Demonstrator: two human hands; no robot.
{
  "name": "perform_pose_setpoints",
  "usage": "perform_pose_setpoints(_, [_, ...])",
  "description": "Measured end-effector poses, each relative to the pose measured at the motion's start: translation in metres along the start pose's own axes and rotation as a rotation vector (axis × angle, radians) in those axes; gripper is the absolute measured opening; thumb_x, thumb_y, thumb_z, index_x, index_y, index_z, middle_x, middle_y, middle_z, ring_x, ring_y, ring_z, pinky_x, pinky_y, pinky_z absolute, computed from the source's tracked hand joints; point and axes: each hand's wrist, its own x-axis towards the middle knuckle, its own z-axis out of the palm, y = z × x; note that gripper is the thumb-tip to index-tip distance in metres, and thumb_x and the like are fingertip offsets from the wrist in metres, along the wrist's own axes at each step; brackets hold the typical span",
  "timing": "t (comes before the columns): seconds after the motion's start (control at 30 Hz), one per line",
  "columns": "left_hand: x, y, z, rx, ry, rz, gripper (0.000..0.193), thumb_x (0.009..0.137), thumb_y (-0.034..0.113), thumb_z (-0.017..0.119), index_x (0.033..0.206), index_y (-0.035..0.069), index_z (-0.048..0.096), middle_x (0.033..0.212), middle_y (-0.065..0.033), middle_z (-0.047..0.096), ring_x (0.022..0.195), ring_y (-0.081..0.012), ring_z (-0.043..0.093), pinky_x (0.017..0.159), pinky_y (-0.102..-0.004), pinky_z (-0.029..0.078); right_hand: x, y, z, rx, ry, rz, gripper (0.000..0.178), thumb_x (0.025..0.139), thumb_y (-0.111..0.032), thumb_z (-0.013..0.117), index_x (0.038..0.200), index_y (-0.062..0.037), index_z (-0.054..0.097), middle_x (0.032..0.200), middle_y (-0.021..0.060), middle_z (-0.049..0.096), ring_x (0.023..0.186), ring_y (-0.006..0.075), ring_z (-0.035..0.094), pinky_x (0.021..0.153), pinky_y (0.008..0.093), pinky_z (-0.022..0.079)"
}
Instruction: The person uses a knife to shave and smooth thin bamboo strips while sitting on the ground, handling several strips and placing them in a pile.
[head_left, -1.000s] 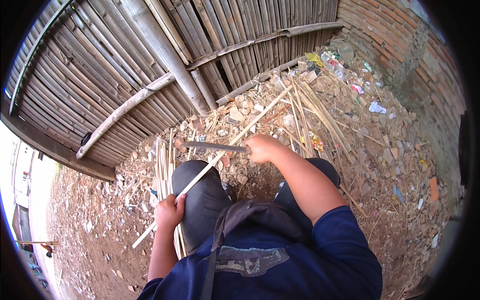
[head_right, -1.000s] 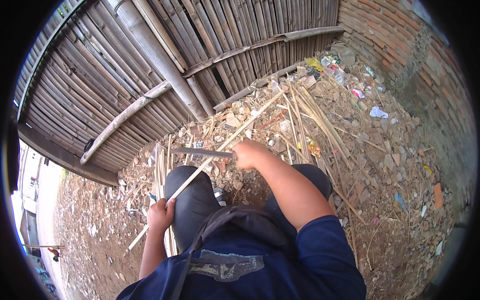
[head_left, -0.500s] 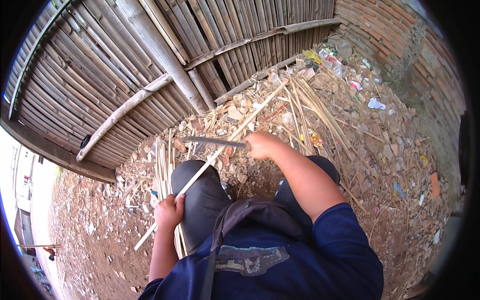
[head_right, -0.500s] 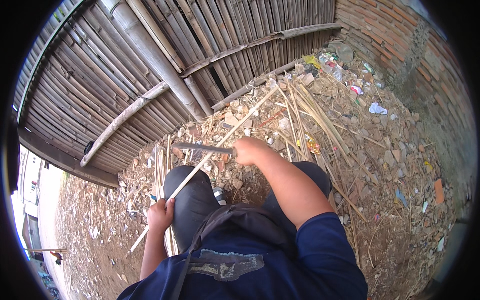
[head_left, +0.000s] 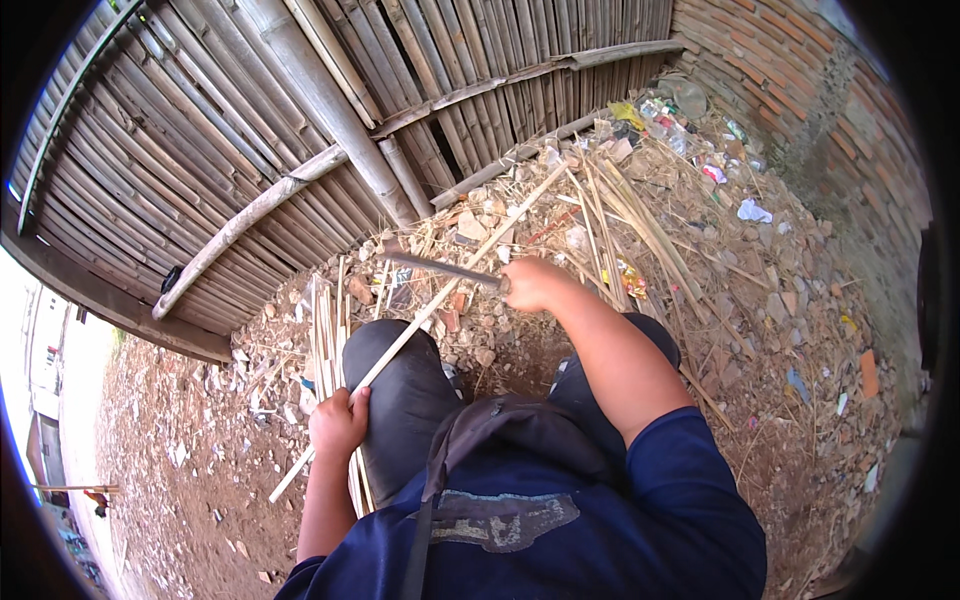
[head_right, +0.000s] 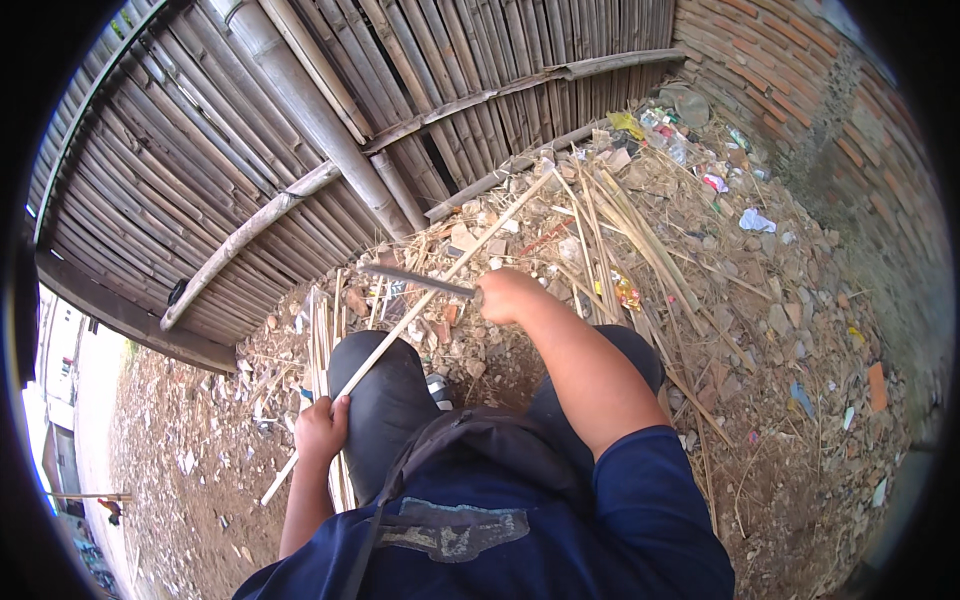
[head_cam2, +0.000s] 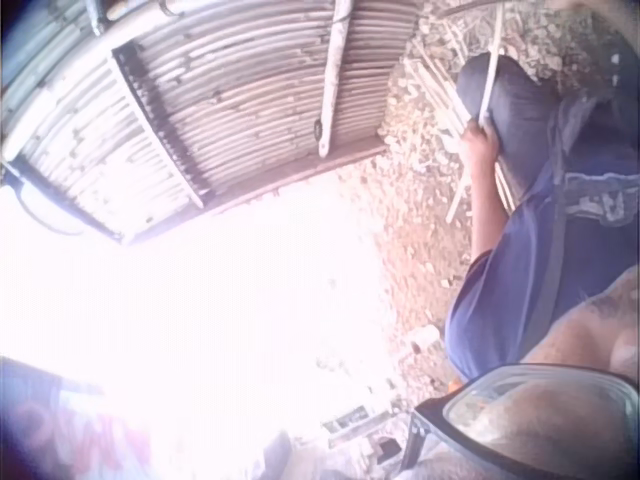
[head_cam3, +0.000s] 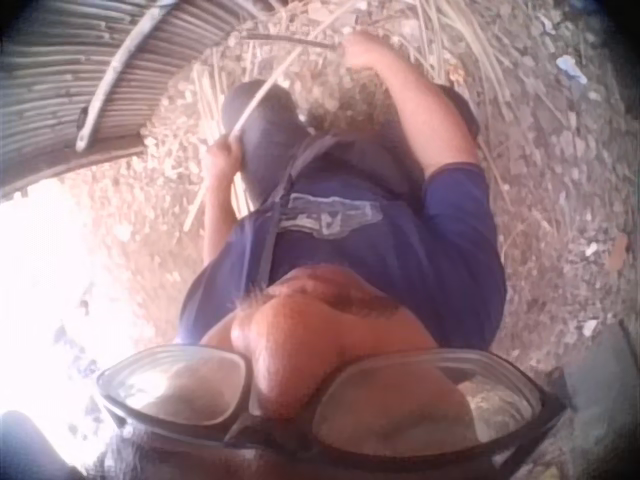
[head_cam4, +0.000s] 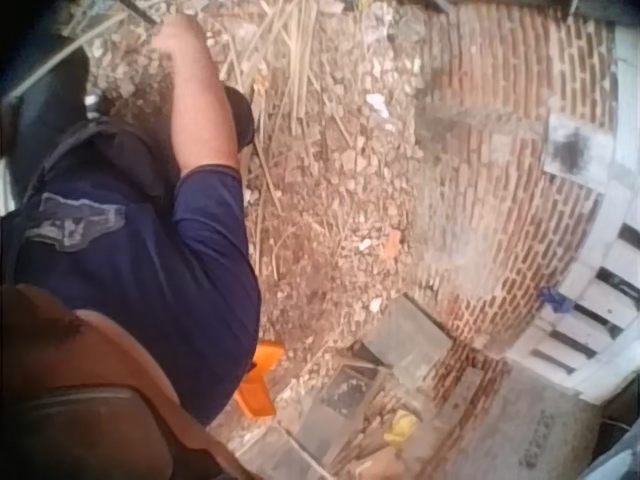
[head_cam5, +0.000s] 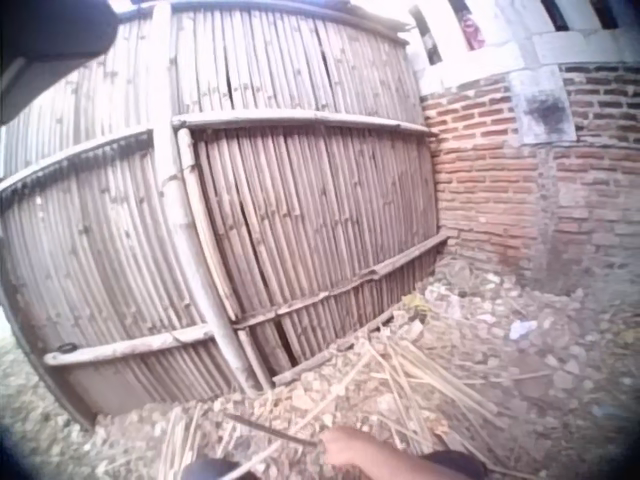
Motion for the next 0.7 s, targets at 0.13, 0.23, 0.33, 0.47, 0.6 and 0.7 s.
perform_pose_setpoints(0.13, [-0.003, -0.001, -0.002, -0.019, -0.005, -0.024, 0.050, 0.095, 0.045, 0.064, 0.065, 0.006, 0.055, 0.061, -0.0200, 0.063, 0.057, -0.0431, 0.063, 0.055, -0.0531, 0.049, -0.016, -0.034, 0.004, -0.098, -0.063, -0.101, 0.036, 0.078, -0.012, 0.064, 0.112, -0.0065, 0.072, 0.109, 0.0196, 0.072, 0.102, 0.0348, 0.070, 0.088, 0.0448, 0.056])
perform_pose_setpoints(0.23, [-0.004, 0.001, 0.001, -0.069, -0.027, -0.038, 0.050, 0.096, 0.044, 0.064, 0.065, 0.006, 0.054, 0.061, -0.0200, 0.062, 0.057, -0.0432, 0.063, 0.055, -0.0531, 0.049, 0.001, -0.008, -0.005, -0.001, -0.128, -0.062, 0.037, 0.077, -0.014, 0.065, 0.112, -0.0051, 0.072, 0.108, 0.0202, 0.072, 0.102, 0.0348, 0.070, 0.088, 0.0442, 0.056])
perform_pose_setpoints(0.33, [0.000, 0.001, 0.002, -0.091, -0.005, -0.027, 0.050, 0.096, 0.043, 0.064, 0.065, 0.005, 0.054, 0.061, -0.0203, 0.062, 0.058, -0.0434, 0.063, 0.054, -0.0531, 0.049, 0.011, 0.013, -0.007, 0.068, -0.024, 0.034, 0.037, 0.078, -0.014, 0.064, 0.113, -0.0059, 0.072, 0.106, 0.0208, 0.072, 0.101, 0.0343, 0.070, 0.088, 0.0440, 0.056])
perform_pose_setpoints(0.47, [0.001, -0.001, 0.001, -0.047, -0.003, -0.007, 0.050, 0.096, 0.043, 0.064, 0.066, 0.005, 0.055, 0.061, -0.0209, 0.062, 0.058, -0.0438, 0.063, 0.055, -0.0534, 0.050, 0.005, 0.009, -0.002, 0.039, 0.021, 0.030, 0.030, 0.078, -0.014, 0.067, 0.106, -0.0051, 0.071, 0.098, 0.0199, 0.071, 0.095, 0.0339, 0.070, 0.083, 0.0444, 0.056])
perform_pose_setpoints(0.6, [-0.007, 0.006, -0.011, -0.044, -0.067, -0.036, 0.049, 0.096, 0.043, 0.064, 0.067, 0.004, 0.055, 0.062, -0.0216, 0.063, 0.059, -0.0443, 0.064, 0.057, -0.0542, 0.050, -0.018, -0.024, 0.000, -0.077, -0.060, -0.058, 0.027, 0.080, -0.008, 0.060, 0.104, -0.0031, 0.072, 0.104, 0.0196, 0.072, 0.101, 0.0349, 0.070, 0.089, 0.0452, 0.056])
perform_pose_setpoints(0.7, [-0.016, 0.009, -0.015, -0.073, -0.104, -0.059, 0.049, 0.096, 0.043, 0.064, 0.068, 0.004, 0.056, 0.063, -0.0224, 0.063, 0.060, -0.0452, 0.064, 0.057, -0.0545, 0.050, -0.012, -0.018, -0.009, -0.017, -0.205, -0.001, 0.024, 0.079, -0.011, 0.061, 0.098, -0.0022, 0.073, 0.100, 0.0207, 0.072, 0.094, 0.0355, 0.071, 0.084, 0.0460, 0.056])
